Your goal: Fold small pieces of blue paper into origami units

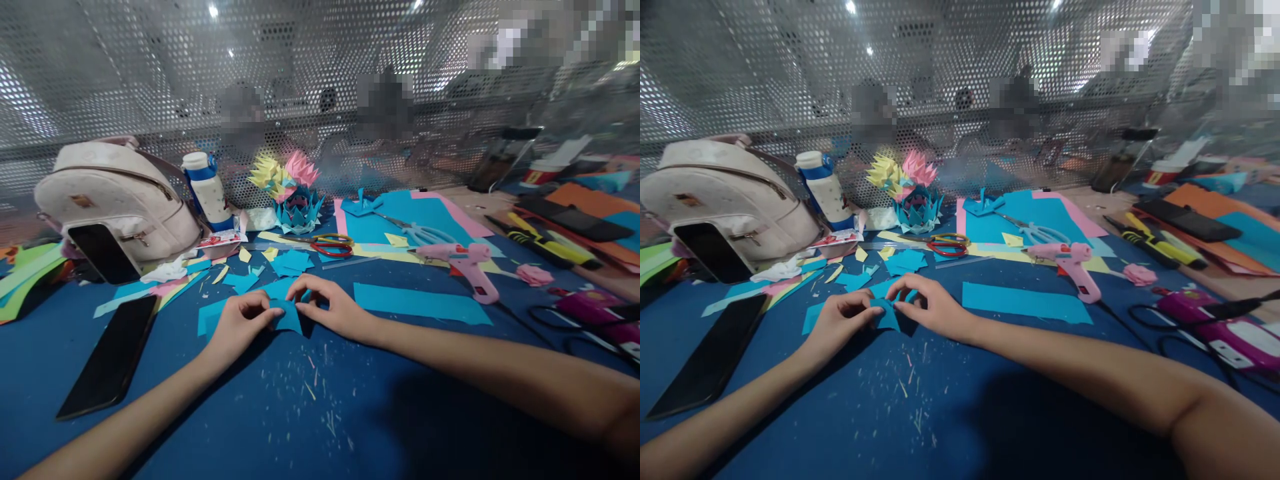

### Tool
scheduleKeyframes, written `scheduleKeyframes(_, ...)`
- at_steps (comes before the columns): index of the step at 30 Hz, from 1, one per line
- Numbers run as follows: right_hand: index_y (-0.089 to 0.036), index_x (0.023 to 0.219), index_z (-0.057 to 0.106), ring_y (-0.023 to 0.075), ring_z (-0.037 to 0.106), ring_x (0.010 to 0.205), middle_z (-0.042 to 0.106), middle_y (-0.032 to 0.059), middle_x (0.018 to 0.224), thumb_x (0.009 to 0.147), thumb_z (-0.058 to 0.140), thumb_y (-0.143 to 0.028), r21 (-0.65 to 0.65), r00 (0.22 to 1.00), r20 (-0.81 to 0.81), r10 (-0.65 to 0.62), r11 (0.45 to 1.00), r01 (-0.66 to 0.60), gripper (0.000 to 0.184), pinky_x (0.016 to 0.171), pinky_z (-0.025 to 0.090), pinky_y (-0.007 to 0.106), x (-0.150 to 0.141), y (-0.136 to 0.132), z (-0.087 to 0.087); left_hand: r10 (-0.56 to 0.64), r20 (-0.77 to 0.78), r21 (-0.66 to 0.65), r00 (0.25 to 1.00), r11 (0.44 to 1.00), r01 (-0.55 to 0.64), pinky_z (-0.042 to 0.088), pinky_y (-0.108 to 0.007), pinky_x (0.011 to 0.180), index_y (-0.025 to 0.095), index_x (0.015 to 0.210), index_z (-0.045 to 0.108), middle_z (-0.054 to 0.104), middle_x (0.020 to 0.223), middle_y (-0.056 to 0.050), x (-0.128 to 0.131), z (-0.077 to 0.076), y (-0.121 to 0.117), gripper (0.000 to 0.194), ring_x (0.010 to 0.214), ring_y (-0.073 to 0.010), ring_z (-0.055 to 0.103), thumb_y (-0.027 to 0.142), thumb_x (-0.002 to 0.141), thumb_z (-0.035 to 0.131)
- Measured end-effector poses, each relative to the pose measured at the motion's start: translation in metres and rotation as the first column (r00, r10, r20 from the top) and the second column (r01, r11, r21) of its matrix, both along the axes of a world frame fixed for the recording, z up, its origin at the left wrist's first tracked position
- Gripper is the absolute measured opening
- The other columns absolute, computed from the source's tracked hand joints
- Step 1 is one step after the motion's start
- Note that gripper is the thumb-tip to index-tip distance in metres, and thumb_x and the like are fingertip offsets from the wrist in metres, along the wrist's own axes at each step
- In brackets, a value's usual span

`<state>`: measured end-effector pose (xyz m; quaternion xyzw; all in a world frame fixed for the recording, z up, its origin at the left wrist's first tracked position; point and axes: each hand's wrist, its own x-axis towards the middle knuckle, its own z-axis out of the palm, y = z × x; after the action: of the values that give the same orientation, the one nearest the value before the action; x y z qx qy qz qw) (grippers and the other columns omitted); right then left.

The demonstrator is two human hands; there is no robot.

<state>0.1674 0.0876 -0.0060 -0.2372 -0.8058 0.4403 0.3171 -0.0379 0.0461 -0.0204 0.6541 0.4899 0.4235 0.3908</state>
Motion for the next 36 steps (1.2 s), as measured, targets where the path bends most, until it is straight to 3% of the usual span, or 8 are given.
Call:
scheduleKeyframes(6,-0.02,0.104,0.055,0.0152,0.054,0.094,0.054,0.006,0.107,0.091,0.052,-0.025,0.041,0.999,-0.024,0.04,0.998,-0.039,0.014,0.071,0.048,0.026,-0.0005,0.0019,-0.0011,-0.049,-0.067,0.033,0.997,0.998,0.051,0.037,-0.024,0.056,0.016,0.051,0.057,0.051,0.055,0.001,-0.0013,0.0034,0.0002,0.037,0.056,-0.0124,0.049,0.029,0.086,0.057)
scheduleKeyframes(9,-0.019,0.09,0.055,0.0158,0.053,0.094,0.053,0.0057,0.105,0.089,0.056,-0.028,0.062,0.999,-0.018,0.039,0.997,-0.038,0.009,0.073,0.047,0.027,-0.0012,0.004,-0.0007,-0.052,-0.07,0.045,0.996,0.997,0.055,0.035,-0.024,0.054,0.016,0.05,0.055,0.051,0.055,0.001,-0.0011,0.0067,-0.0004,0.04,0.053,-0.0117,0.046,0.03,0.088,0.054)
scheduleKeyframes(13,-0.018,0.068,0.046,0.0176,0.052,0.096,0.055,0.0056,0.105,0.088,0.057,-0.028,0.134,0.999,0.015,0.03,0.99,-0.032,0.025,0.086,0.043,0.035,0.0006,0.0033,0.001,-0.01,-0.062,0.047,0.998,0.999,0.013,0.036,-0.024,0.053,0.016,0.053,0.058,0.054,0.055,0.0,-0.0014,0.0064,-0.0005,0.039,0.052,-0.0124,0.048,0.032,0.088,0.053)
scheduleKeyframes(20,-0.018,0.058,0.041,0.0215,0.05,0.1,0.062,0.0059,0.11,0.085,0.055,-0.021,0.269,0.994,-0.031,0.102,0.959,-0.09,0.031,0.093,0.038,0.043,0.0043,-0.0035,0.0048,-0.01,-0.068,0.049,0.998,0.999,0.014,0.034,-0.024,0.051,0.017,0.05,0.051,0.047,0.051,0.001,-0.0001,0.0019,-0.0003,0.039,0.052,-0.0125,0.044,0.033,0.086,0.055)
scheduleKeyframes(24,-0.018,0.066,0.055,0.0169,0.053,0.081,0.064,0.0047,0.085,0.093,0.047,-0.031,0.201,0.992,-0.053,0.113,0.974,-0.1,0.03,0.086,0.04,0.038,0.0034,-0.0018,0.0044,-0.019,-0.078,0.047,0.997,0.999,0.023,0.033,-0.024,0.05,0.018,0.05,0.049,0.046,0.05,0.002,0.0003,0.0029,-0.0004,0.039,0.052,-0.0124,0.043,0.033,0.085,0.055)
scheduleKeyframes(29,-0.017,0.074,0.06,0.0162,0.053,0.081,0.058,0.0044,0.079,0.099,0.032,-0.039,0.09,0.993,-0.09,0.081,0.993,-0.073,0.044,0.079,0.042,0.033,0.0028,-0.0001,0.0036,-0.042,-0.042,0.001,0.998,0.999,0.042,0.033,-0.023,0.048,0.017,0.051,0.049,0.045,0.051,0.002,0.0,0.0046,-0.002,0.039,0.048,-0.0108,0.043,0.034,0.086,0.053)
scheduleKeyframes(33,-0.017,0.076,0.055,0.0128,0.051,0.071,0.054,0.0012,0.077,0.09,0.053,-0.033,0.033,0.999,-0.038,-0.016,0.999,0.018,0.021,0.066,0.044,0.025,0.0003,-0.0023,0.0027,-0.081,-0.035,-0.052,0.996,0.996,0.079,0.032,-0.022,0.047,0.017,0.051,0.049,0.046,0.049,0.003,0.0011,0.0049,-0.0043,0.04,0.043,-0.0093,0.042,0.034,0.087,0.052)
scheduleKeyframes(36,-0.017,0.078,0.052,0.011,0.051,0.069,0.052,-0.0003,0.078,0.084,0.061,-0.025,0.025,1.0,-0.024,-0.014,1.0,0.015,0.013,0.061,0.044,0.022,-0.0018,-0.0031,0.0013,-0.117,-0.047,-0.102,0.992,0.988,0.112,0.033,-0.021,0.046,0.017,0.052,0.048,0.048,0.044,0.003,0.002,0.0046,-0.0055,0.04,0.041,-0.0095,0.045,0.034,0.088,0.05)
